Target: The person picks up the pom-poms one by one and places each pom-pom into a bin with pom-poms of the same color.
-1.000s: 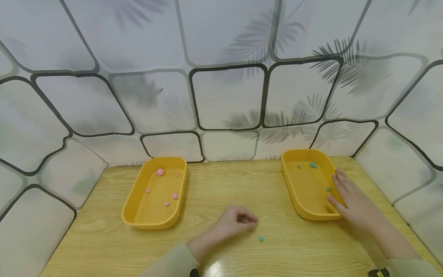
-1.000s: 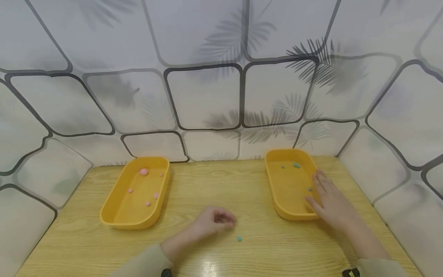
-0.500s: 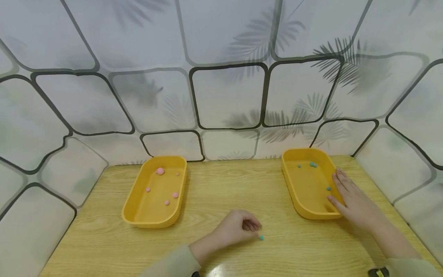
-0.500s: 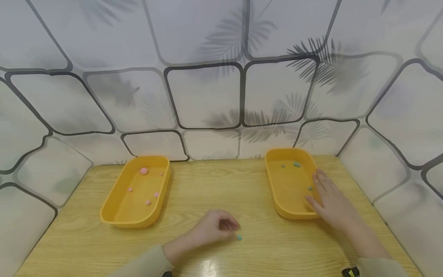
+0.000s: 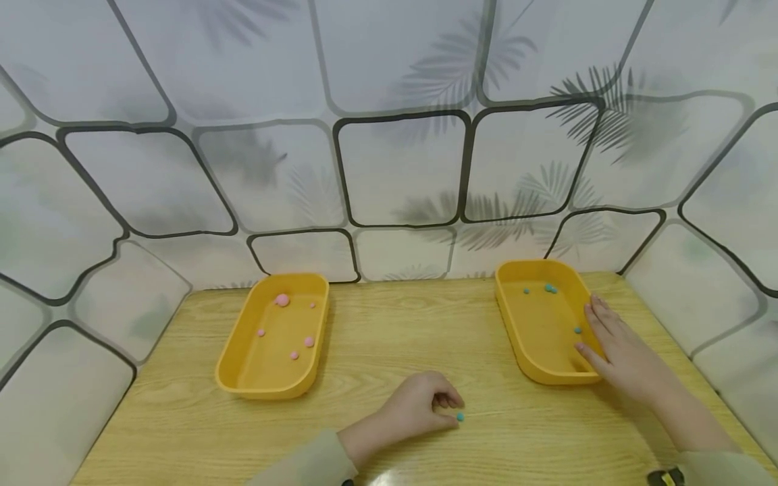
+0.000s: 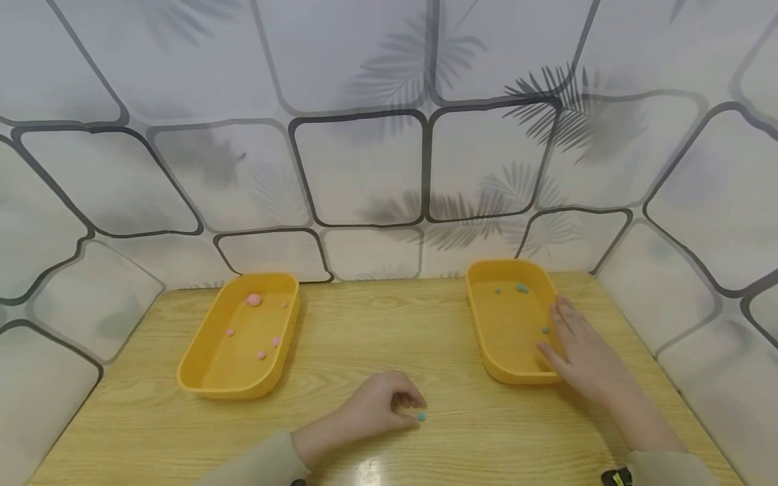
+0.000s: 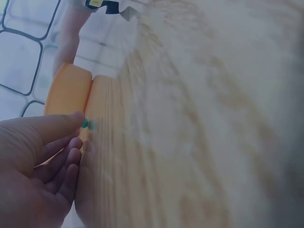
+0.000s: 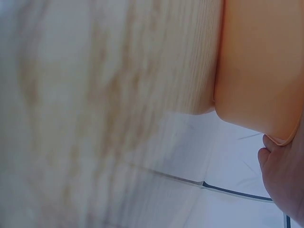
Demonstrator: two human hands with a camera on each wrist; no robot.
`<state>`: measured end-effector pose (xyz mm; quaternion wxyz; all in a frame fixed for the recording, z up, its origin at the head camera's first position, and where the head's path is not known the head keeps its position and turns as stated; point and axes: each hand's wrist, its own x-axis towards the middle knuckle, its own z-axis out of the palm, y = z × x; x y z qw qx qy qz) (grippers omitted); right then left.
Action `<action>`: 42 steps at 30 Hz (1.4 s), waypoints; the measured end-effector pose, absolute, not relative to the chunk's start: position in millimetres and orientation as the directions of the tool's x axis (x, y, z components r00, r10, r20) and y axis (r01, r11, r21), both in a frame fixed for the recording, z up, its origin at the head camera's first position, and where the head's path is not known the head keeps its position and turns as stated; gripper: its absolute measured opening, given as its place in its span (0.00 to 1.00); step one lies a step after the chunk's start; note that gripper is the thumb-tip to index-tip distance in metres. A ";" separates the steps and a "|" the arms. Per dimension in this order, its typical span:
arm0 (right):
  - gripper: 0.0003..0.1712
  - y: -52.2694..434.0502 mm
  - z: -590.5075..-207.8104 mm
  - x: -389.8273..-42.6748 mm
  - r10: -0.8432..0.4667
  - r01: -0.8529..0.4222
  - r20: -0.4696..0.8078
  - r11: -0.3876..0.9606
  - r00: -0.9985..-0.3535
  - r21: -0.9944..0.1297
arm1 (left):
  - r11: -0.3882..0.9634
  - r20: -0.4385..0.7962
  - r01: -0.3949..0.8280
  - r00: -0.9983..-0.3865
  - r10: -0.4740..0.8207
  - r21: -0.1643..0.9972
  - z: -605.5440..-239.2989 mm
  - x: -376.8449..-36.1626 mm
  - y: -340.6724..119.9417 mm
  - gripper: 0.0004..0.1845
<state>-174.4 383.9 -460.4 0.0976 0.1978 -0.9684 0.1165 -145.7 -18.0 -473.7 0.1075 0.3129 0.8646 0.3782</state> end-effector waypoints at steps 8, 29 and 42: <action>0.44 384.2 -461.4 -174.7 -0.362 -0.406 0.233 0.895 -0.903 -0.185 | 0.564 0.065 0.504 -0.781 0.622 0.654 -474.6 -143.2 -13.6 0.08; 0.44 384.6 -463.3 -173.3 -0.362 -0.407 0.242 0.897 -0.900 -0.174 | 0.569 0.065 0.514 -0.776 0.627 0.642 -474.6 -140.9 -12.2 0.03; 0.44 383.7 -462.9 -173.2 -0.367 -0.416 0.264 0.895 -0.892 -0.162 | 0.550 0.054 0.469 -0.792 0.608 0.691 -474.1 -142.9 -12.3 0.01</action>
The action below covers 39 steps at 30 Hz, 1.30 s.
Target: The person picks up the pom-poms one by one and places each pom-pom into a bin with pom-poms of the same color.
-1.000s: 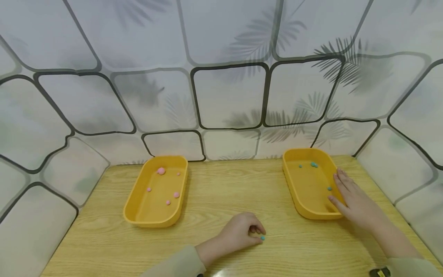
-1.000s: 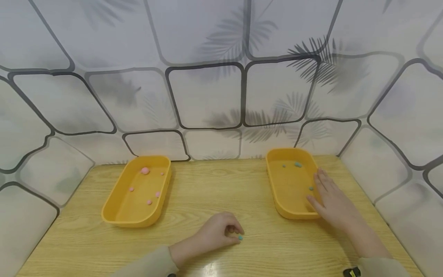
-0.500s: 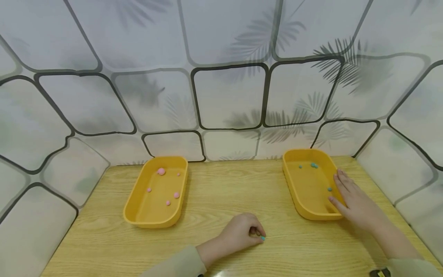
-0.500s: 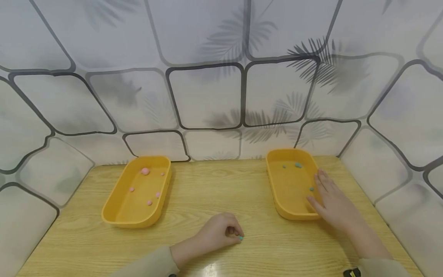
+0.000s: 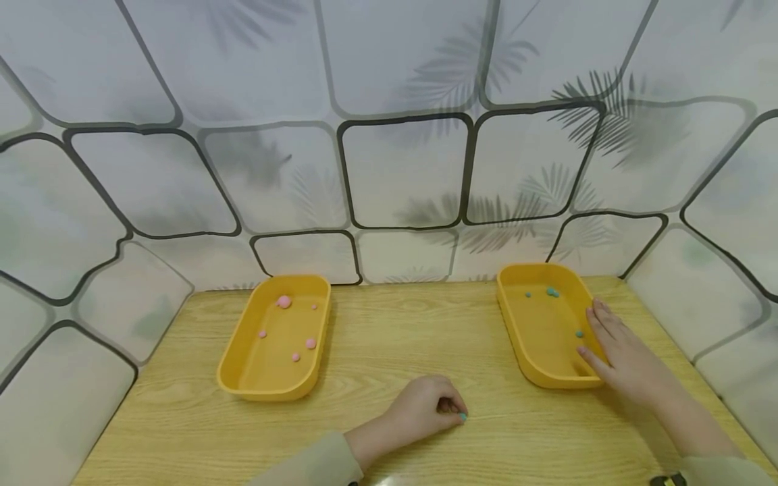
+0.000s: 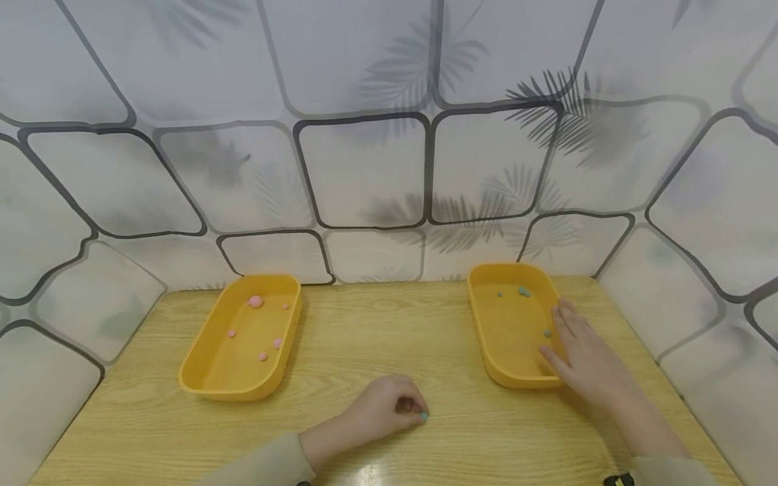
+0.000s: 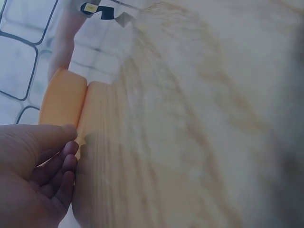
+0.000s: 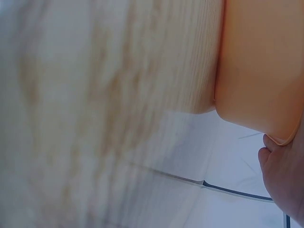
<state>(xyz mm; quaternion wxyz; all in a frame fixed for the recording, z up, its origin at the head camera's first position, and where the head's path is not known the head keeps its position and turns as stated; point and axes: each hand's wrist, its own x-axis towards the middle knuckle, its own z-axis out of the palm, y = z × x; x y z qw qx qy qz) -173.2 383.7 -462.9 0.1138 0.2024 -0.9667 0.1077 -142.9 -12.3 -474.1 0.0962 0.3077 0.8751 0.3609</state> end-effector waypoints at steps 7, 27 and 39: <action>0.44 384.0 -462.9 -173.0 -0.364 -0.409 0.248 0.897 -0.898 -0.166 | 0.488 0.054 0.421 -0.796 0.602 0.764 -474.9 -149.5 -8.9 0.02; 0.43 382.9 -461.9 -171.4 -0.368 -0.415 0.253 0.895 -0.895 -0.164 | 0.346 0.067 0.290 -0.844 0.533 0.893 -469.1 -164.6 19.2 0.03; 0.43 383.9 -462.7 -172.9 -0.365 -0.413 0.256 0.895 -0.895 -0.167 | 0.332 0.070 0.286 -0.841 0.536 0.899 -463.1 -174.1 36.3 0.05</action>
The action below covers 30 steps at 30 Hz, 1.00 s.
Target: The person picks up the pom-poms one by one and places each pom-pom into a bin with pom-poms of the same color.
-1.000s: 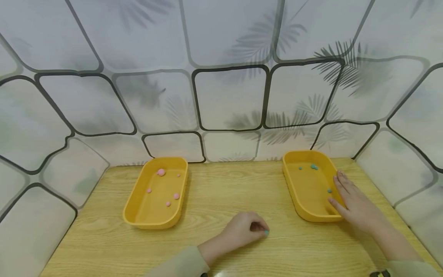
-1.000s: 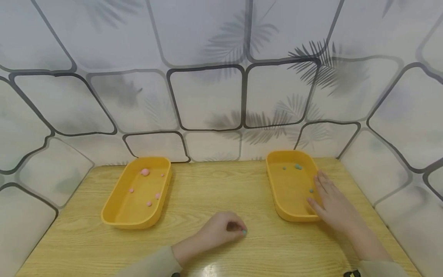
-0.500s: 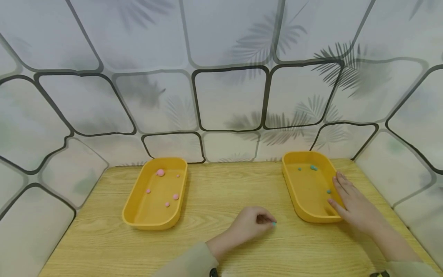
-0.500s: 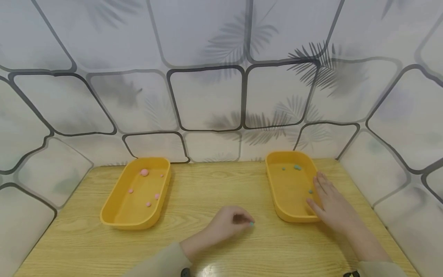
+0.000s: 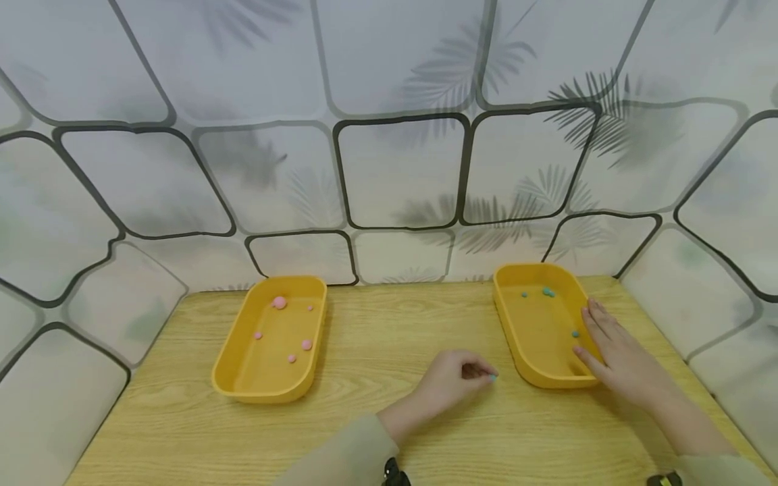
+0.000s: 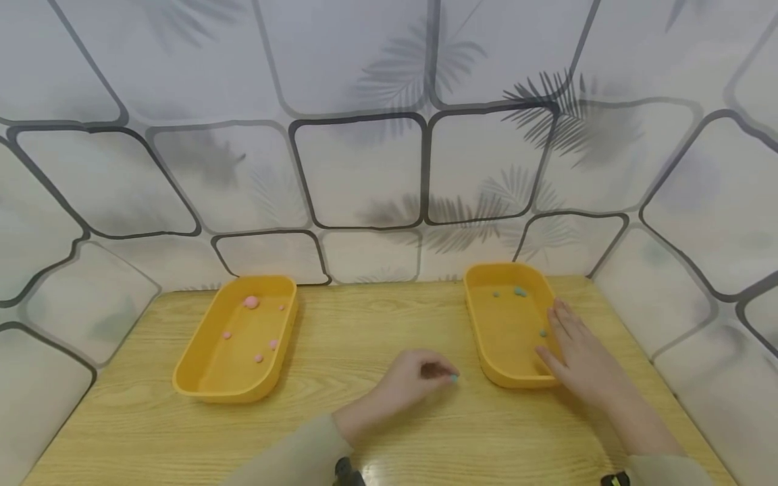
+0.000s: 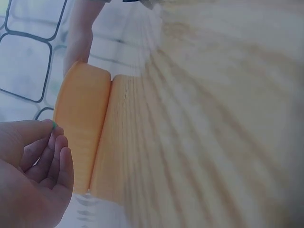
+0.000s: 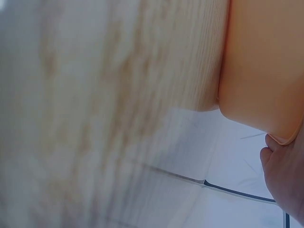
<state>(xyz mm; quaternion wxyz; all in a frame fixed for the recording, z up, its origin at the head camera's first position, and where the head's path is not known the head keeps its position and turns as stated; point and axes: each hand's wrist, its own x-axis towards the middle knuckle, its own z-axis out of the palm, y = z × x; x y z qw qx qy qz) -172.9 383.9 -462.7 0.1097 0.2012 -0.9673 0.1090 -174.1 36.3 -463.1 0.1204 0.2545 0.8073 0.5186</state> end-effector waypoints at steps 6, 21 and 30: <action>0.43 382.9 -460.9 -172.7 -0.369 -0.419 0.264 0.894 -0.891 -0.162 | 0.333 0.074 0.291 -0.842 0.535 0.897 -459.8 -180.8 44.2 0.06; 0.43 382.0 -460.3 -171.5 -0.362 -0.410 0.252 0.895 -0.898 -0.177 | 0.317 0.095 0.304 -0.839 0.536 0.898 -447.2 -192.4 60.8 0.07; 0.43 382.8 -461.0 -171.0 -0.362 -0.410 0.251 0.896 -0.898 -0.172 | 0.296 0.090 0.276 -0.852 0.516 0.915 -438.2 -202.6 72.7 0.07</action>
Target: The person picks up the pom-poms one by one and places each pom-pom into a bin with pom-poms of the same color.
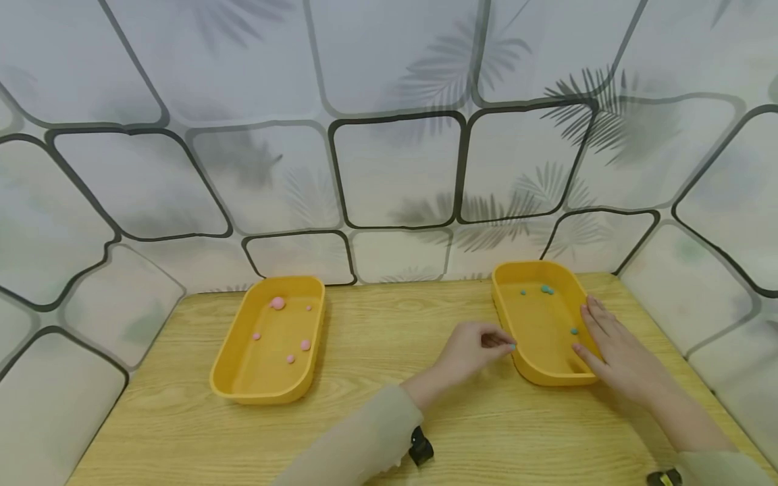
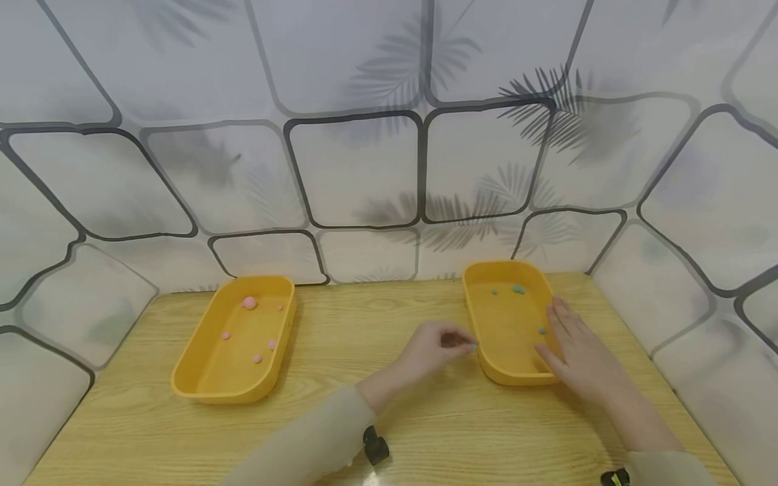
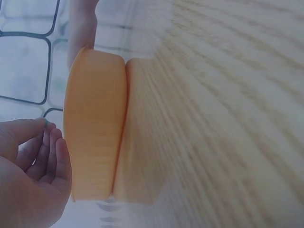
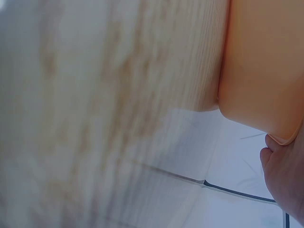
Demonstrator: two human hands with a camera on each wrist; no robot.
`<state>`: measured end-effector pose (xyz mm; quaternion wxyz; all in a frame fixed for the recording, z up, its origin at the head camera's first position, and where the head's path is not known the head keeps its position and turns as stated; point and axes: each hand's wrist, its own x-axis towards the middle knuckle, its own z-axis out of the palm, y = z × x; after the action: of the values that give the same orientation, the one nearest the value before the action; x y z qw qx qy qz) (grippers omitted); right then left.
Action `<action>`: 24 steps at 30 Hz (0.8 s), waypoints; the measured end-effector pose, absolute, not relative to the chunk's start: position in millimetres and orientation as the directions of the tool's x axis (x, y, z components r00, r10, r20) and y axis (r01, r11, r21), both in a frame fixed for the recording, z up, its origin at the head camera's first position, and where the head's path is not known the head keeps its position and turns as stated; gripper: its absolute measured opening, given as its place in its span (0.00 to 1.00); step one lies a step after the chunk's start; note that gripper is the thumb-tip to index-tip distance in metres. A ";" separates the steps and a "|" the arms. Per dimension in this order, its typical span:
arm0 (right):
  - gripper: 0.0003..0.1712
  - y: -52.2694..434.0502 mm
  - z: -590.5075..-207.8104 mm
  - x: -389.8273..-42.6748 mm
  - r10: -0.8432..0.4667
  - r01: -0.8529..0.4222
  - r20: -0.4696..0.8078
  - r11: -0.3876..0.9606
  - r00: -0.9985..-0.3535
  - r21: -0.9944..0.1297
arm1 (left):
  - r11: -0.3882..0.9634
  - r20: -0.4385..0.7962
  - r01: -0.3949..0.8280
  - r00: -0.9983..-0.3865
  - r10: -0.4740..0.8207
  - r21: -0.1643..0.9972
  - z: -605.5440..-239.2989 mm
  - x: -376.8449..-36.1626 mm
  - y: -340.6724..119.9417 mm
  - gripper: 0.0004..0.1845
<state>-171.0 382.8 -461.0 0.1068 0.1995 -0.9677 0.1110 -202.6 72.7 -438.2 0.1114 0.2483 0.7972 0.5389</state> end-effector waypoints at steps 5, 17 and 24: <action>0.43 383.2 -462.4 -171.6 -0.367 -0.415 0.257 0.894 -0.894 -0.170 | 0.298 0.070 0.256 -0.854 0.516 0.919 -432.8 -207.0 78.9 0.07; 0.43 380.7 -460.6 -170.7 -0.354 -0.399 0.238 0.899 -0.904 -0.178 | 0.342 0.074 0.281 -0.858 0.509 0.897 -423.5 -223.2 98.3 0.06; 0.43 381.8 -460.8 -170.7 -0.361 -0.406 0.246 0.898 -0.900 -0.169 | 0.374 0.085 0.302 -0.864 0.497 0.877 -419.3 -232.5 110.6 0.06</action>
<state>-170.7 381.8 -460.8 0.1050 0.1979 -0.9685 0.1086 -232.5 110.6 -419.3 0.0969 0.2425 0.8232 0.5042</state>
